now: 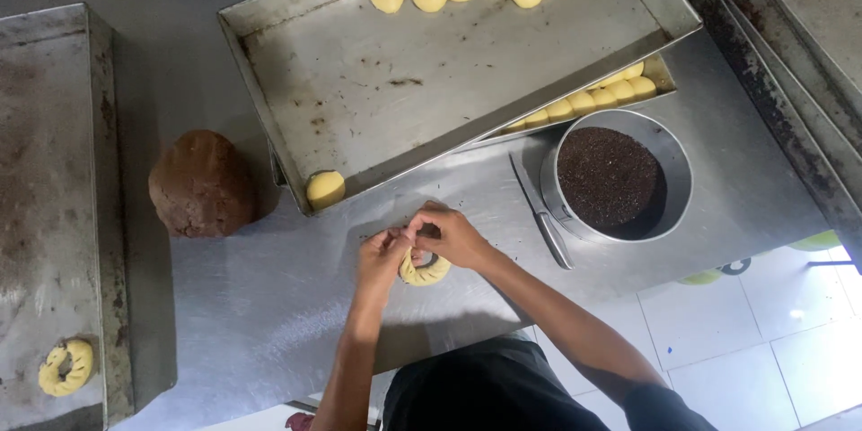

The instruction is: The baker fills small dough balls with a dark filling, rolls them out, scores the surface with a knife, and shapes them into ring-shaped pastries.

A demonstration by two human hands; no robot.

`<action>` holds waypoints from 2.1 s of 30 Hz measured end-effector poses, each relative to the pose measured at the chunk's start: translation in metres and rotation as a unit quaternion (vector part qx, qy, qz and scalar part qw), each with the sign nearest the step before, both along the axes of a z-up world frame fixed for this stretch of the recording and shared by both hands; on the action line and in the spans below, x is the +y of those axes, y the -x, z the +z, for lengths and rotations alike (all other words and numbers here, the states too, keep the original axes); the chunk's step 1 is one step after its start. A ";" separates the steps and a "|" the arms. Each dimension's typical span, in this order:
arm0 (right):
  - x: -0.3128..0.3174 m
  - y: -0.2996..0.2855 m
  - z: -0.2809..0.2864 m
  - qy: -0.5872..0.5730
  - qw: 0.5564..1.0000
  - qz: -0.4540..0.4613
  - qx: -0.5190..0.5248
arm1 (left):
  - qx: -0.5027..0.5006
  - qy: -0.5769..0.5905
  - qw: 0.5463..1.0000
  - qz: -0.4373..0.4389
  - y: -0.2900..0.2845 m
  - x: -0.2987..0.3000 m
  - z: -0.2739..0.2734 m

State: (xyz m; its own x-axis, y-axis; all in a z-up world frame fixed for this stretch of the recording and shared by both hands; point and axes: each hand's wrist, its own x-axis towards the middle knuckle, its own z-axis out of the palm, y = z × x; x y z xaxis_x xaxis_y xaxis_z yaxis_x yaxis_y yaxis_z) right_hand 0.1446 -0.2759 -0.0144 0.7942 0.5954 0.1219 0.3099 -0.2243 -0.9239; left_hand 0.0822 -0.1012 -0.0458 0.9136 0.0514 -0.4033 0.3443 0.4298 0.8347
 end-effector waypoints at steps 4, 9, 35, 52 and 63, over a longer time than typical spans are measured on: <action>0.000 -0.002 0.006 0.042 0.999 -0.007 0.016 | -0.018 -0.036 0.999 -0.008 0.004 0.000 -0.007; -0.010 -0.024 0.000 -0.045 0.967 0.085 0.235 | -0.016 -0.048 0.999 -0.007 0.003 -0.002 0.004; -0.016 0.012 -0.006 -0.119 0.967 -0.055 0.219 | -0.097 -0.224 0.962 0.120 0.006 -0.020 -0.012; -0.007 -0.010 -0.055 -0.115 0.976 -0.014 0.183 | -0.142 -0.241 0.956 0.094 0.014 -0.016 0.004; -0.009 0.013 0.010 0.005 1.000 0.012 0.007 | -0.135 -0.214 0.962 0.106 0.013 -0.007 -0.016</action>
State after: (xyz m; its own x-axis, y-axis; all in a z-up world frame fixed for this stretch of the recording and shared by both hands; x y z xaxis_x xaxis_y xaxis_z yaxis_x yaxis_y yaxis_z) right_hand 0.1318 -0.2852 -0.0048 0.7811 0.6154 0.1054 0.3031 -0.2261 -0.9257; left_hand 0.0690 -0.1083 -0.0622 0.9329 0.3563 -0.0526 0.0320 0.0634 0.9975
